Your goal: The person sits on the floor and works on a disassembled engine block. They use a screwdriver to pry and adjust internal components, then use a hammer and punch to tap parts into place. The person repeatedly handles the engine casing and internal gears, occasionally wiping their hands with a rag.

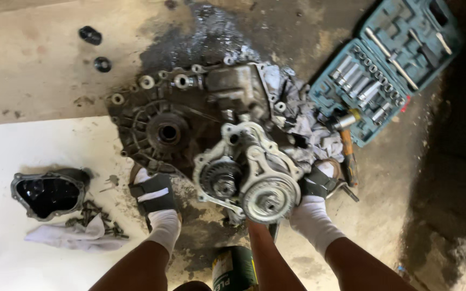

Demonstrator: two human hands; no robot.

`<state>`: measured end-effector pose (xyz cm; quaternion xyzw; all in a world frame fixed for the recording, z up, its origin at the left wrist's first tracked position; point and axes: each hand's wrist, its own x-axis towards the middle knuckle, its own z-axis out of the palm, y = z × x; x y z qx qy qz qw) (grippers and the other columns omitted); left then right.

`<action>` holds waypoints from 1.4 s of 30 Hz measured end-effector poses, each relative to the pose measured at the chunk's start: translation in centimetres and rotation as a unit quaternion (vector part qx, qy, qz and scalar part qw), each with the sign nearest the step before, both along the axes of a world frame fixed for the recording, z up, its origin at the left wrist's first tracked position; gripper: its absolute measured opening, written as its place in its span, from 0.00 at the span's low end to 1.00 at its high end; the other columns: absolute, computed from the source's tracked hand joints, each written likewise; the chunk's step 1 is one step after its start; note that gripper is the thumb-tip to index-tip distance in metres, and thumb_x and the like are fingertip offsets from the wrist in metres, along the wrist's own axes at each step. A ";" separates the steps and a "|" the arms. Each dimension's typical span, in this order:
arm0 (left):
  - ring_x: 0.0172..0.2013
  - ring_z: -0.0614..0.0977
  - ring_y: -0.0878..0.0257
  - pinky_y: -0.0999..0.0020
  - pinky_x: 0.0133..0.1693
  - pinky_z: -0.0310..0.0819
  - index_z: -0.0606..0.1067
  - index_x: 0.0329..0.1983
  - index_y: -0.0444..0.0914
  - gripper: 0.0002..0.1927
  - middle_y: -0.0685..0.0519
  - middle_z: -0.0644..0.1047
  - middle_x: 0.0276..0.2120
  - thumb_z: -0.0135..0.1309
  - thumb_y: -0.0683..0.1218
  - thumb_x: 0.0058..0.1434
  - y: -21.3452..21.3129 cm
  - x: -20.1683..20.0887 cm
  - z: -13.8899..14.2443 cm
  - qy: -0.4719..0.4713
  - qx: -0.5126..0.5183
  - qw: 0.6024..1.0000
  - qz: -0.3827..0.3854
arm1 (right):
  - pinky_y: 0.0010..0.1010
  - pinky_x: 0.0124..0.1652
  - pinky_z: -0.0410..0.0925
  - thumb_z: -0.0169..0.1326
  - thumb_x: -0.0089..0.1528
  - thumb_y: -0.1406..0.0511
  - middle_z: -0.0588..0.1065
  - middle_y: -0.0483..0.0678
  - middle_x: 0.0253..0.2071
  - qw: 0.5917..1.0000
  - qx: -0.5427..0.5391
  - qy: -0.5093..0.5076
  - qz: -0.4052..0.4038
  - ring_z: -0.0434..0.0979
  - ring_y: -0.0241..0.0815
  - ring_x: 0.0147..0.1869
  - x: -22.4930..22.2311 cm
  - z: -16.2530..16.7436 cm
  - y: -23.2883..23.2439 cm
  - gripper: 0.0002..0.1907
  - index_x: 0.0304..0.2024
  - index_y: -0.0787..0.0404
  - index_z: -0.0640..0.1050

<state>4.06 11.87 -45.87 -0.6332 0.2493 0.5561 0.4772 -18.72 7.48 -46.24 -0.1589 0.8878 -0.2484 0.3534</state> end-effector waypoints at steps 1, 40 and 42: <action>0.55 0.77 0.54 0.61 0.54 0.72 0.73 0.59 0.38 0.24 0.44 0.77 0.56 0.40 0.57 0.70 -0.4 -0.3 0.7 0.002 -0.037 0.999 -0.020 | 0.33 0.46 0.67 0.56 0.58 0.69 0.72 0.56 0.42 1.000 -0.017 0.004 0.010 0.72 0.46 0.44 -0.3 0.1 0.4 0.22 0.53 0.72 0.68; 0.19 0.80 0.53 0.57 0.23 0.73 0.73 0.22 0.38 0.22 0.51 0.78 0.21 0.64 0.58 0.57 -5.4 -6.9 40.1 0.210 -0.720 0.632 -0.193 | 0.51 0.57 0.66 0.61 0.56 0.59 0.70 0.68 0.54 0.932 0.040 0.189 0.305 0.70 0.69 0.58 -11.0 11.4 2.1 0.34 0.60 0.68 0.68; 0.20 0.80 0.52 0.57 0.22 0.74 0.74 0.29 0.38 0.18 0.51 0.79 0.24 0.64 0.57 0.53 -6.1 -6.9 39.7 0.245 -0.705 0.628 -0.219 | 0.49 0.56 0.68 0.61 0.57 0.58 0.69 0.67 0.55 0.929 0.067 0.174 0.320 0.71 0.67 0.60 -10.7 11.8 1.4 0.34 0.59 0.70 0.67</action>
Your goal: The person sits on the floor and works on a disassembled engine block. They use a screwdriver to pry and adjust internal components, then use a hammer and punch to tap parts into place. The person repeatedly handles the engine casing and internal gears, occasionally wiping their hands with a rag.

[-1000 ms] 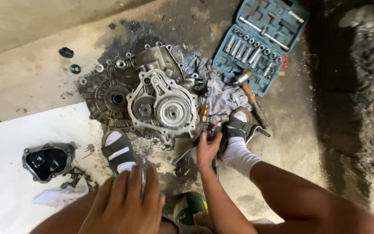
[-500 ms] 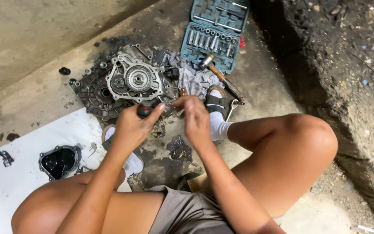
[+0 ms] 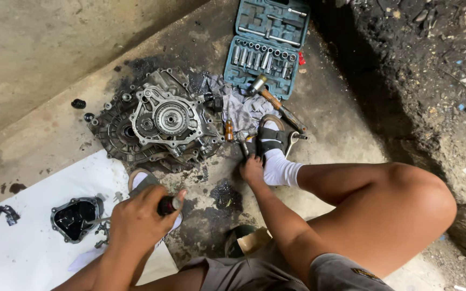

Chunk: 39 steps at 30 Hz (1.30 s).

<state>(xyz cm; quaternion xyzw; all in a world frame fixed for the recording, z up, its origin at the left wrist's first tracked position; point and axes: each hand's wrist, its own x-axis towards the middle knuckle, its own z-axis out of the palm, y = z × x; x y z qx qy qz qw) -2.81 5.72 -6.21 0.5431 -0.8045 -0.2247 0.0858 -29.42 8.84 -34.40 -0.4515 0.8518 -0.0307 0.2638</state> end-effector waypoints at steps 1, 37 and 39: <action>0.20 0.81 0.52 0.57 0.22 0.75 0.74 0.32 0.38 0.18 0.51 0.79 0.26 0.64 0.56 0.51 -0.2 0.1 0.0 -0.003 0.009 1.000 -0.022 | 0.48 0.56 0.69 0.61 0.58 0.57 0.69 0.66 0.56 1.000 0.021 -0.006 0.005 0.71 0.66 0.60 0.1 0.2 -0.3 0.34 0.59 0.71 0.66; 0.31 0.85 0.49 0.52 0.31 0.79 0.75 0.38 0.41 0.20 0.49 0.80 0.29 0.66 0.54 0.46 -0.9 -20.6 -5.4 0.183 -0.133 0.965 -0.135 | 0.33 0.17 0.49 0.29 0.69 0.38 0.54 0.48 0.17 0.352 -0.381 -0.820 -0.241 0.49 0.40 0.15 -14.1 35.8 3.2 0.38 0.31 0.65 0.63; 0.30 0.85 0.49 0.52 0.29 0.79 0.76 0.39 0.42 0.20 0.49 0.80 0.31 0.66 0.54 0.46 -0.1 -20.2 -5.4 0.146 -0.110 0.975 -0.126 | 0.29 0.17 0.48 0.34 0.68 0.35 0.53 0.44 0.17 0.545 -0.419 -0.699 -0.199 0.48 0.35 0.16 -13.3 34.6 4.0 0.36 0.29 0.60 0.63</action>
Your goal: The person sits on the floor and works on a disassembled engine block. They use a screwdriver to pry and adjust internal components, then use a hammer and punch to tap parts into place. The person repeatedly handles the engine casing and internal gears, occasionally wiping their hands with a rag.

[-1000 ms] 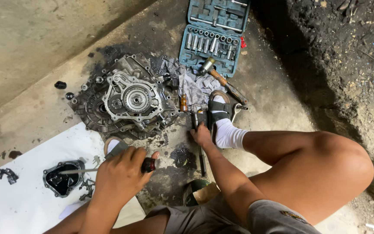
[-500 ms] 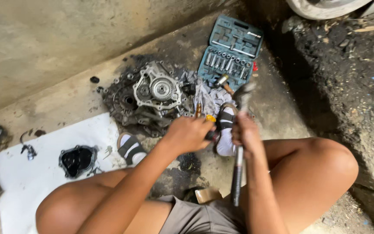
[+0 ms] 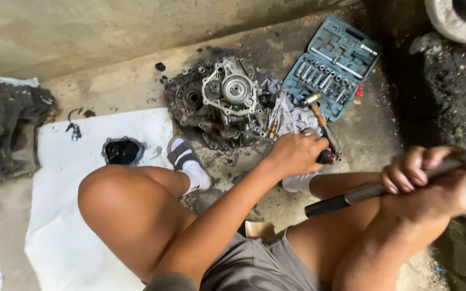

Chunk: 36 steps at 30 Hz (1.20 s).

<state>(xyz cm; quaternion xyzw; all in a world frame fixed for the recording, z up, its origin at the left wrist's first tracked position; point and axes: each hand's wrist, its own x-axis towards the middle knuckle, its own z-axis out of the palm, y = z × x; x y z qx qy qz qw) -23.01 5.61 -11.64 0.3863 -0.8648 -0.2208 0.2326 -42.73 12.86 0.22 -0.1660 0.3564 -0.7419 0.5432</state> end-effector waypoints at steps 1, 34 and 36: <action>0.29 0.85 0.49 0.52 0.29 0.79 0.76 0.40 0.42 0.20 0.49 0.81 0.32 0.66 0.53 0.47 0.2 0.3 0.1 -0.020 0.006 1.000 0.002 | 0.28 0.18 0.48 0.35 0.69 0.35 0.54 0.43 0.17 1.000 0.005 0.007 0.007 0.48 0.35 0.17 0.1 -0.5 0.1 0.38 0.29 0.60 0.63; 0.22 0.82 0.57 0.60 0.21 0.73 0.74 0.38 0.41 0.14 0.49 0.78 0.26 0.69 0.49 0.59 -9.9 0.8 -2.7 0.020 -0.027 0.999 -0.018 | 0.27 0.17 0.43 0.36 0.68 0.38 0.51 0.37 0.15 0.913 0.398 0.024 0.084 0.43 0.31 0.15 7.4 -15.6 -3.9 0.33 0.27 0.57 0.64; 0.22 0.83 0.54 0.59 0.21 0.74 0.74 0.38 0.40 0.20 0.48 0.78 0.27 0.69 0.52 0.48 -10.1 1.0 -2.5 0.036 -0.017 0.999 -0.037 | 0.27 0.17 0.43 0.36 0.68 0.37 0.51 0.38 0.14 0.913 0.398 0.016 0.085 0.44 0.31 0.15 7.3 -15.2 -4.2 0.34 0.27 0.58 0.64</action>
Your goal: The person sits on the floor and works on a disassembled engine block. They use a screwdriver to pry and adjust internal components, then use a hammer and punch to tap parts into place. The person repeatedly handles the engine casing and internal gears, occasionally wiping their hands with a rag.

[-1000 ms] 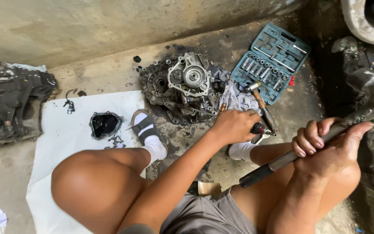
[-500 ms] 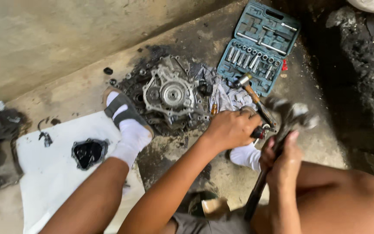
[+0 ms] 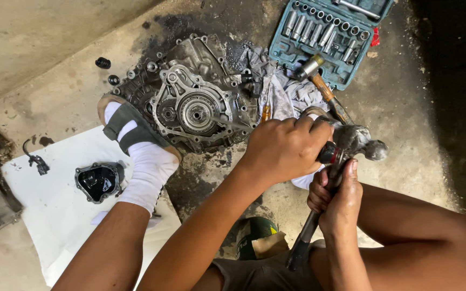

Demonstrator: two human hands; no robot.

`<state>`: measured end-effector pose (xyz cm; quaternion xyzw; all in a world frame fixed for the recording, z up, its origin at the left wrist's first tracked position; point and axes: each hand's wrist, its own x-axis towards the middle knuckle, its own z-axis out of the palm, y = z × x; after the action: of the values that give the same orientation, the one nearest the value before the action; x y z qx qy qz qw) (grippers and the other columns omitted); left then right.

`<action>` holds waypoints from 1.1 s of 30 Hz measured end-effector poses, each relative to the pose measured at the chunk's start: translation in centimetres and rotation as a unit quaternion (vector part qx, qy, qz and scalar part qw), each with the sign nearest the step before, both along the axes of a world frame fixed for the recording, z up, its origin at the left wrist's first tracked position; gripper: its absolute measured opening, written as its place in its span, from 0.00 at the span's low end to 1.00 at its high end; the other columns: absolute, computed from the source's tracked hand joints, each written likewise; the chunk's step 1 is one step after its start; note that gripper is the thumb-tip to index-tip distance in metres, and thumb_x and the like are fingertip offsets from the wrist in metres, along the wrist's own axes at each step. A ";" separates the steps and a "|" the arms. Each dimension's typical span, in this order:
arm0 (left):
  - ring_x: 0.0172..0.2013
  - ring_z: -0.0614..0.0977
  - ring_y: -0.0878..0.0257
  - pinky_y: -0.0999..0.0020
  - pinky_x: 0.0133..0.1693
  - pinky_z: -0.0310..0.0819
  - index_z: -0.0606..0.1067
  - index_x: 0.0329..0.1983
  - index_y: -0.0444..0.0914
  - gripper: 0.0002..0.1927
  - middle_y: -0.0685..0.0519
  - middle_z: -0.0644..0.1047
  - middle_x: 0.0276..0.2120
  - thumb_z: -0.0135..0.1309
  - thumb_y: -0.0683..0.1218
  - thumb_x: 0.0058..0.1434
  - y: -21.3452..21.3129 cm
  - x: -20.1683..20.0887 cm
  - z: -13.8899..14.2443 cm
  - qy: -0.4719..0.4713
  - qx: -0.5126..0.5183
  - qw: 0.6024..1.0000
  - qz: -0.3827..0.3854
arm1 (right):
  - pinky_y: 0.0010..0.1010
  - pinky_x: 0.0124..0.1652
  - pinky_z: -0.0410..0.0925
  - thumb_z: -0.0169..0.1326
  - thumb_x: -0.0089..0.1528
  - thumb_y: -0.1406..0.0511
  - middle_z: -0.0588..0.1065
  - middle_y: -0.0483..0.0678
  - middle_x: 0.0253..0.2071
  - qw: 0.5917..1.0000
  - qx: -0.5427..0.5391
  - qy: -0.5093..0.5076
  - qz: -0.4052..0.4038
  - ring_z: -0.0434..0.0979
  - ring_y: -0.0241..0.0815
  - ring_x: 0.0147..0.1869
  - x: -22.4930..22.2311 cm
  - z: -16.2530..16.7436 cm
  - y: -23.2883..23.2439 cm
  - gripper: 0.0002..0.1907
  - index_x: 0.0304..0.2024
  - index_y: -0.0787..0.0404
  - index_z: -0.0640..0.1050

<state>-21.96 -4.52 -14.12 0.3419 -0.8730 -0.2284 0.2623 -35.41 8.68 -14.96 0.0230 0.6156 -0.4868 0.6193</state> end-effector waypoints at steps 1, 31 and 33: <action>0.23 0.83 0.53 0.58 0.22 0.74 0.74 0.38 0.39 0.24 0.47 0.78 0.27 0.69 0.54 0.43 -0.1 0.1 0.1 0.008 0.006 1.000 -0.010 | 0.27 0.17 0.43 0.36 0.68 0.37 0.51 0.37 0.15 1.000 -0.004 0.006 0.002 0.44 0.31 0.15 0.0 0.2 0.0 0.34 0.27 0.58 0.64; 0.25 0.84 0.53 0.58 0.25 0.76 0.73 0.38 0.40 0.20 0.50 0.79 0.26 0.68 0.46 0.44 0.2 0.2 0.4 0.002 -0.033 0.999 0.023 | 0.29 0.27 0.61 0.46 0.71 0.48 0.63 0.46 0.26 0.968 -0.235 0.072 0.057 0.61 0.36 0.25 0.7 3.6 2.9 0.26 0.43 0.66 0.68; 0.25 0.84 0.54 0.59 0.24 0.76 0.74 0.39 0.40 0.20 0.50 0.79 0.26 0.69 0.46 0.45 0.0 0.4 0.5 0.003 -0.024 1.000 0.020 | 0.34 0.32 0.70 0.48 0.69 0.47 0.67 0.49 0.30 0.953 -0.275 0.091 0.085 0.67 0.40 0.27 0.9 4.4 2.8 0.26 0.45 0.65 0.66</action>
<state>-21.55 -4.54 -13.59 0.3524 -0.8702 -0.2033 0.2779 -34.55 11.45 -10.58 -0.2450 0.5113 -0.5825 0.5825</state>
